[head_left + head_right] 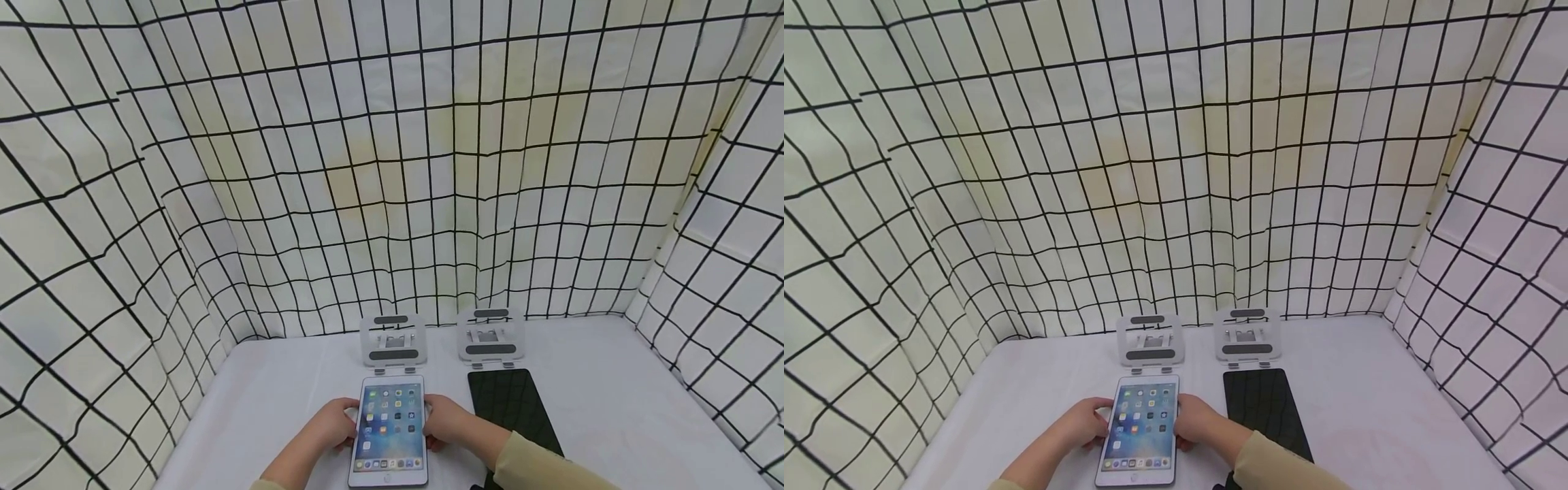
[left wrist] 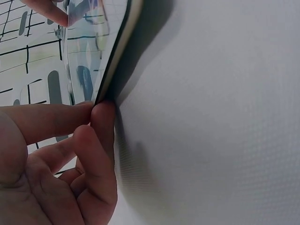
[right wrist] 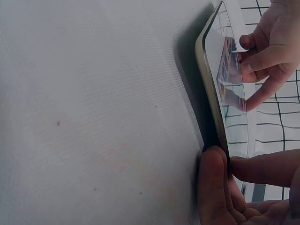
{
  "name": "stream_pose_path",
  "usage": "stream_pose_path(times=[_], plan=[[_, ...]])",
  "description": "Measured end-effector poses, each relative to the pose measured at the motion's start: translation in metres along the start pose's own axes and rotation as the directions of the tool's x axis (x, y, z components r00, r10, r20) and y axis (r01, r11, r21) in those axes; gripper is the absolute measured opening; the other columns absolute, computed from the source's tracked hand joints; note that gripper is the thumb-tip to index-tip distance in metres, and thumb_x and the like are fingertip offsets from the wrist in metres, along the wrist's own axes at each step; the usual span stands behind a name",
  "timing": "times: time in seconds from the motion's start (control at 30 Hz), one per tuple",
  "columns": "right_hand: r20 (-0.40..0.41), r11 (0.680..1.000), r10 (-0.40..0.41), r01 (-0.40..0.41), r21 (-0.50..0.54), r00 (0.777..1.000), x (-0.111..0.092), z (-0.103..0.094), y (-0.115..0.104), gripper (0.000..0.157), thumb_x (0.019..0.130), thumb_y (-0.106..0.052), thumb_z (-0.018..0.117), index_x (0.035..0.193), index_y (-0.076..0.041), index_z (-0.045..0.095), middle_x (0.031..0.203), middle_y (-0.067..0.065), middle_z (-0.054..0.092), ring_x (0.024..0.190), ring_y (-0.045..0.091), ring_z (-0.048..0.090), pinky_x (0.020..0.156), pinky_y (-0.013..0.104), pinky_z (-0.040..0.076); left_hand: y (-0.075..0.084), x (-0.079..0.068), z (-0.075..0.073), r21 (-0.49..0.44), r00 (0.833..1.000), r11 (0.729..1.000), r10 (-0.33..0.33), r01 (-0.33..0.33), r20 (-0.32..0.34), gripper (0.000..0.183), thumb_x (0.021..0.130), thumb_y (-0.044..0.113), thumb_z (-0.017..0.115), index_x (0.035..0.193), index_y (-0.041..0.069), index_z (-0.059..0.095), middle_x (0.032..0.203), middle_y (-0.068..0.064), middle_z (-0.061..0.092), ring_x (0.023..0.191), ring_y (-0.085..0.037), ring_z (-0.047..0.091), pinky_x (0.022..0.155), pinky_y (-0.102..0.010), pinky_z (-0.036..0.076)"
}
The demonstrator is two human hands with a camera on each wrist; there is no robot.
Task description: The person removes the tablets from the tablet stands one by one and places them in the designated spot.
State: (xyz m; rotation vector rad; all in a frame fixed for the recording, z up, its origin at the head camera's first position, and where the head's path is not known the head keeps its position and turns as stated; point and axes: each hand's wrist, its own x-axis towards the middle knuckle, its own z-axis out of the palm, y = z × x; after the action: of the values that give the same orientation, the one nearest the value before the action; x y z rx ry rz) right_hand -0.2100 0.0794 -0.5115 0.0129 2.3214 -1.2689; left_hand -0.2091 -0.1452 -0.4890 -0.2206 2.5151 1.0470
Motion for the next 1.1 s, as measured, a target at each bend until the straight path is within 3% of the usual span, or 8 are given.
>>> stream_pose_path(times=[0.5, 0.87, 1.1], plan=[[-0.003, 0.983, -0.069, 0.067, -0.168, 0.998, -0.007, 0.004, -0.005, 0.056, 0.081, 0.000, 0.061, 0.133, 0.001, 0.042, 0.080, 0.006, 0.056, 0.056, 0.020, 0.058, 0.048, 0.030, 0.048, -0.002, -0.003, 0.005, 0.055, 0.999, 0.998, -0.023, 0.025, -0.048, 0.054, 0.076, -0.002, 0.062, 0.128, 0.005, 0.052, 0.068, -0.008, 0.058, 0.054, -0.017, 0.056, 0.046, -0.025, 0.045], [-0.038, 0.979, -0.090, 0.082, -0.188, 0.995, -0.002, 0.000, 0.007, 0.062, 0.078, -0.005, 0.067, 0.135, 0.001, 0.042, 0.097, 0.006, 0.060, 0.056, 0.017, 0.057, 0.052, 0.030, 0.046, -0.005, 0.002, 0.003, 0.033, 1.000, 0.999, -0.019, 0.020, -0.006, 0.055, 0.078, -0.002, 0.062, 0.131, 0.006, 0.050, 0.069, -0.006, 0.059, 0.056, -0.017, 0.058, 0.049, -0.027, 0.047], [-0.043, 0.983, -0.085, 0.077, -0.167, 0.995, -0.003, -0.005, 0.009, 0.064, 0.077, -0.013, 0.072, 0.134, -0.002, 0.046, 0.090, 0.005, 0.059, 0.055, 0.017, 0.056, 0.052, 0.031, 0.046, -0.007, 0.003, 0.003, 0.026, 1.000, 1.000, -0.009, 0.009, -0.016, 0.056, 0.077, -0.002, 0.062, 0.131, 0.006, 0.051, 0.069, -0.006, 0.059, 0.056, -0.017, 0.058, 0.048, -0.027, 0.048]])
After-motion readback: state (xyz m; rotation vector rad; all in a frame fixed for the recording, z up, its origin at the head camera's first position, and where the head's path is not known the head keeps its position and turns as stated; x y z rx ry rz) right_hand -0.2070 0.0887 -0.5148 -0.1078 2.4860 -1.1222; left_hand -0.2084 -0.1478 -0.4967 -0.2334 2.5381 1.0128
